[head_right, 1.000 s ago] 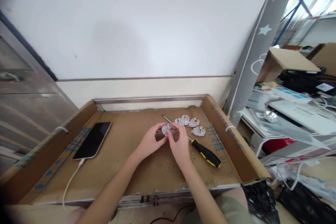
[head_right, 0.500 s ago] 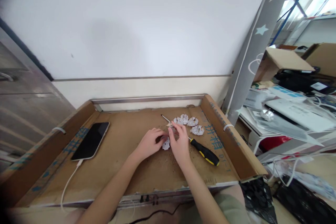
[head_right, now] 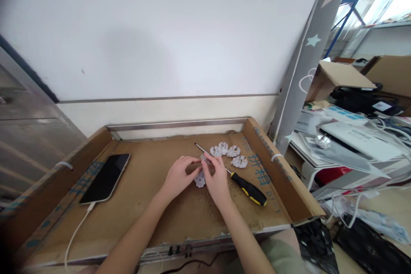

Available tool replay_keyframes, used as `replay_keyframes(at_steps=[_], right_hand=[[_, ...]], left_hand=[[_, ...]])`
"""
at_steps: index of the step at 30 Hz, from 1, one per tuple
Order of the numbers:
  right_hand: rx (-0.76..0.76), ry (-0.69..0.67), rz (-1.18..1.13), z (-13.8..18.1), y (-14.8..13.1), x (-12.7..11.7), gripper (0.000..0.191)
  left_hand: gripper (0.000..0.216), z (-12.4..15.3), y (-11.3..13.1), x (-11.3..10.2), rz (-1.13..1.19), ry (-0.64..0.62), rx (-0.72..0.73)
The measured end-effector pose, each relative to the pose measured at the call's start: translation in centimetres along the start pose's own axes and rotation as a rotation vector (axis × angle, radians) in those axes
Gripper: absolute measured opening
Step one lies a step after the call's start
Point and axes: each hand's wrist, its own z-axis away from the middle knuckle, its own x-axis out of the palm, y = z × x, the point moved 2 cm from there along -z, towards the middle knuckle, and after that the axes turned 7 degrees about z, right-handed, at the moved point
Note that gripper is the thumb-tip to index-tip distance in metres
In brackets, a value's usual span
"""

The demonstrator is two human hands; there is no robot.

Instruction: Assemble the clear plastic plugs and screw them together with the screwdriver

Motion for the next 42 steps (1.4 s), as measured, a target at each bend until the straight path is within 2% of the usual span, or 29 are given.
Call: replay_keyframes(at_steps=[6, 15, 22, 25, 28, 31, 36, 42], right_hand=[[-0.003, 0.013, -0.019, 0.0, -0.2, 0.0, 0.030], [-0.010, 0.036, -0.046, 0.0, -0.5, -0.2, 0.030], [0.065, 0.152, -0.097, -0.2, -0.7, -0.7, 0.035], [0.066, 0.111, -0.118, -0.2, -0.7, -0.4, 0.035], [0.025, 0.022, -0.121, -0.1, -0.7, 0.0, 0.035], [-0.004, 0.005, -0.090, 0.1, -0.7, 0.2, 0.035], [0.001, 0.052, -0.002, -0.1, -0.8, -0.3, 0.035], [-0.003, 0.115, 0.264, 0.6, -1.1, -1.4, 0.033]], left_hand=[[0.011, -0.1, 0.1, 0.0, -0.011, 0.034, 0.011], [0.010, 0.0, 0.0, 0.2, -0.057, -0.006, 0.000], [0.013, -0.1, -0.2, 0.2, -0.099, -0.006, -0.029], [0.016, -0.1, 0.0, 0.2, -0.082, 0.011, -0.019], [0.010, -0.1, 0.2, 0.2, -0.076, -0.002, -0.003], [0.008, -0.1, 0.3, 0.1, -0.096, -0.007, -0.010], [0.008, -0.2, -0.1, -0.2, -0.182, 0.054, -0.066], [0.010, -0.1, -0.3, -0.3, -0.155, 0.022, -0.082]])
